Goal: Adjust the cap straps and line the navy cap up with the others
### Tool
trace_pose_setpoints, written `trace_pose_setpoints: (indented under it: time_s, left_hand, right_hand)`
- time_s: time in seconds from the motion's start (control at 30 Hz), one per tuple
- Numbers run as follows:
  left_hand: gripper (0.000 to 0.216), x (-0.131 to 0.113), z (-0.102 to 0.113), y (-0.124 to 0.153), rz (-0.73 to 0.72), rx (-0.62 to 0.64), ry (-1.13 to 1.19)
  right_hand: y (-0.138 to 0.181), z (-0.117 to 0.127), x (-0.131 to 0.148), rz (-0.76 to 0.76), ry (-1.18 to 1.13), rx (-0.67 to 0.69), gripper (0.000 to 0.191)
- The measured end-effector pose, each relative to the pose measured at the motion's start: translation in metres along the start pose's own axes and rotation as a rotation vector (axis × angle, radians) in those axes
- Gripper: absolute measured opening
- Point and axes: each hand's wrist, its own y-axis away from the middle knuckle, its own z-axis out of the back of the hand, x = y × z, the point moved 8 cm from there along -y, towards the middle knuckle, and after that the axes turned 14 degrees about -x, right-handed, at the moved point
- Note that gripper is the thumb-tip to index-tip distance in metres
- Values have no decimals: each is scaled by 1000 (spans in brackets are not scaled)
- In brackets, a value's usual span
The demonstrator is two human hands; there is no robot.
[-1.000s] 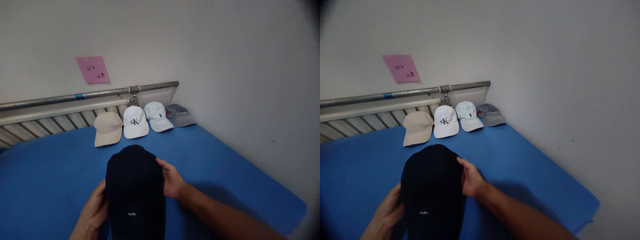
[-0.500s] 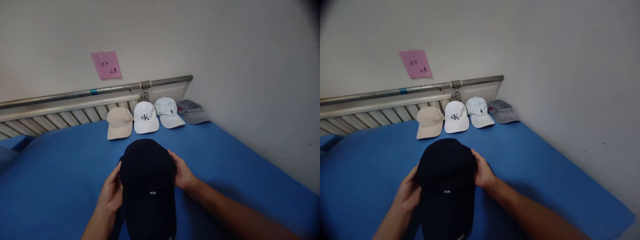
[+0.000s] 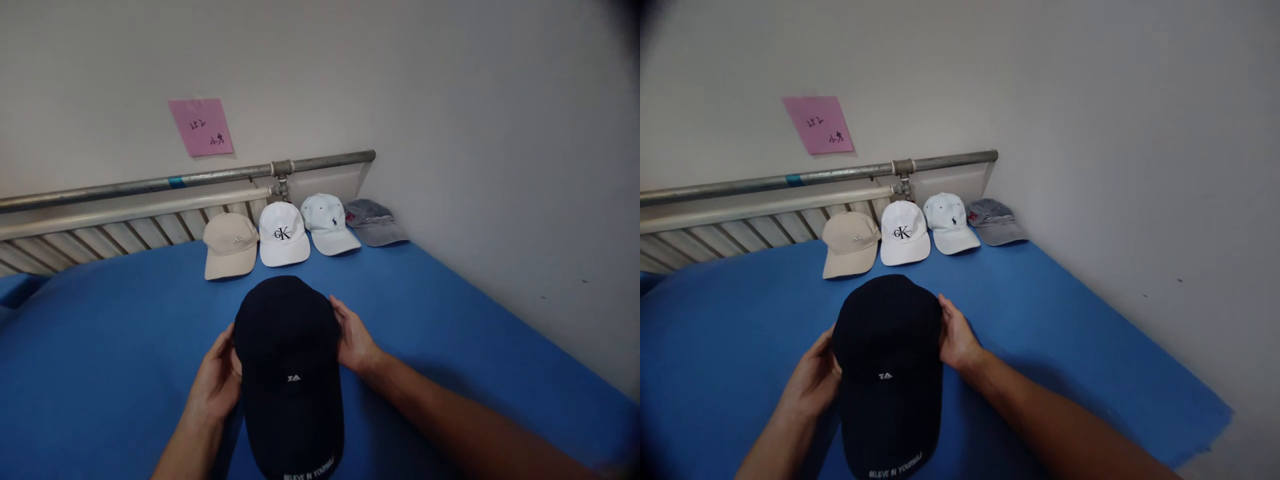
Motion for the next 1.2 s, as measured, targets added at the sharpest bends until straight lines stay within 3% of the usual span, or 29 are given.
trace_pose_setpoints:
  time_s: [0.57, 0.83, 1.13, 1.2]
  left_hand:
    - [39, 8, 2, -9, -25, 4, -184]
    - [38, -13, 3, -13, -114, -57, -82]
    - [34, -24, 8, -16, -160, -78, -8]
    - [34, -24, 8, -18, -162, -75, -9]
  right_hand:
    - [-16, 1, 15, 70, 66, 26, 35]
    - [-23, 4, 21, 135, 129, 44, 21]
    - [-17, -3, 7, 138, 246, 137, 2]
    - [-16, -4, 7, 146, 252, 156, 9]
